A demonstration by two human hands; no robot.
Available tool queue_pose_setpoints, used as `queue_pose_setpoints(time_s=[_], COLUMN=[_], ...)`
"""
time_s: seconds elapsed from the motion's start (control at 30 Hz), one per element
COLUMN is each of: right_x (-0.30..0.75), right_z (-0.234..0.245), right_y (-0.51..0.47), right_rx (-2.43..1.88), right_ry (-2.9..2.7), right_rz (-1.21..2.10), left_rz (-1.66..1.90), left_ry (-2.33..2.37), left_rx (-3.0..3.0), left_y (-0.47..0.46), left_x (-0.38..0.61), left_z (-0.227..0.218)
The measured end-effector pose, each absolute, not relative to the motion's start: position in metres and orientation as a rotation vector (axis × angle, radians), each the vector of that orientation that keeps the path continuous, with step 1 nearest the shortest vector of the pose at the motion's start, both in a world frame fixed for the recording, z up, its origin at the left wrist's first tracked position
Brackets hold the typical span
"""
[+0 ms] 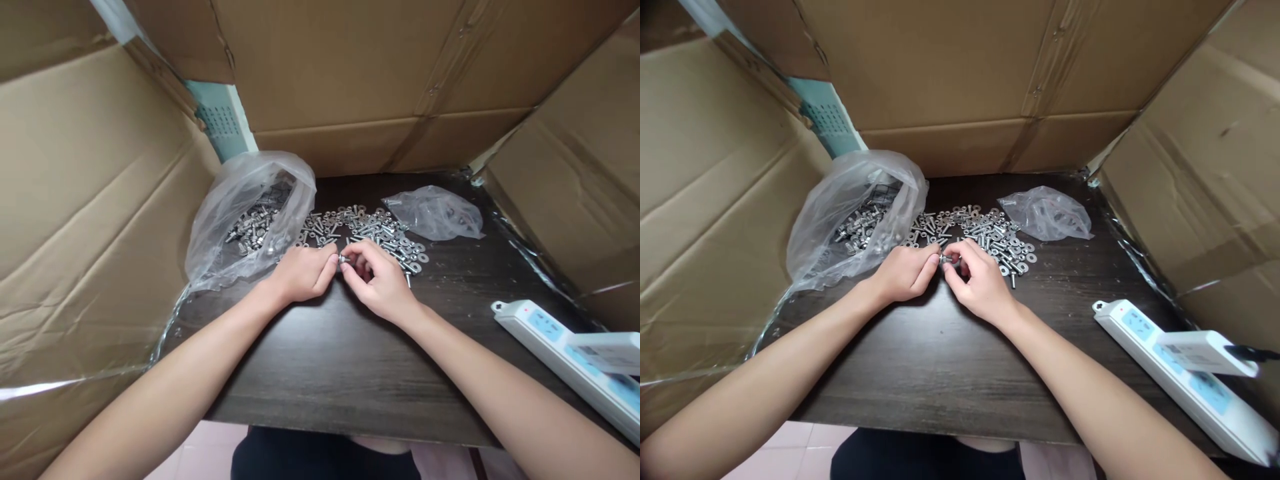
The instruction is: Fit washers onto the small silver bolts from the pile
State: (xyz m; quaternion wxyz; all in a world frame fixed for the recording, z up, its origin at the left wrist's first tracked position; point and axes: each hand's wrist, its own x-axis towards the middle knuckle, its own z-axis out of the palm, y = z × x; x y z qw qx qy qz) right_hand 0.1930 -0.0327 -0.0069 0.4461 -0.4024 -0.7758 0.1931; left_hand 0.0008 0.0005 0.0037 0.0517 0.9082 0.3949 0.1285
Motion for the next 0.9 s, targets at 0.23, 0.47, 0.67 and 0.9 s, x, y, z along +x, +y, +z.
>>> queue_pose_setpoints(time_s=[0.23, 0.47, 0.67, 0.9], right_x=[0.1941, 0.1929, 0.1924, 0.1925], right_z=[-0.0061, -0.0056, -0.0050, -0.0042], right_y=[-0.0323, -0.0290, -0.0289, -0.0289], right_rx=[-1.010, -1.010, -0.975, -0.943], right_ry=[-1.848, -1.908, -1.936, -1.965], right_rz=[0.582, 0.539, 0.523, 0.530], left_rz=[0.487, 0.573, 0.556, 0.619], left_ry=[1.145, 1.127, 1.133, 1.066], left_rx=[2.746, 2.751, 2.749, 2.713], left_y=[0.0041, 0.0031, 0.0029, 0.0008], left_x=[-0.0020, -0.0045, -0.0045, -0.0048], left_z=[0.0045, 0.0055, 0.0051, 0.0054])
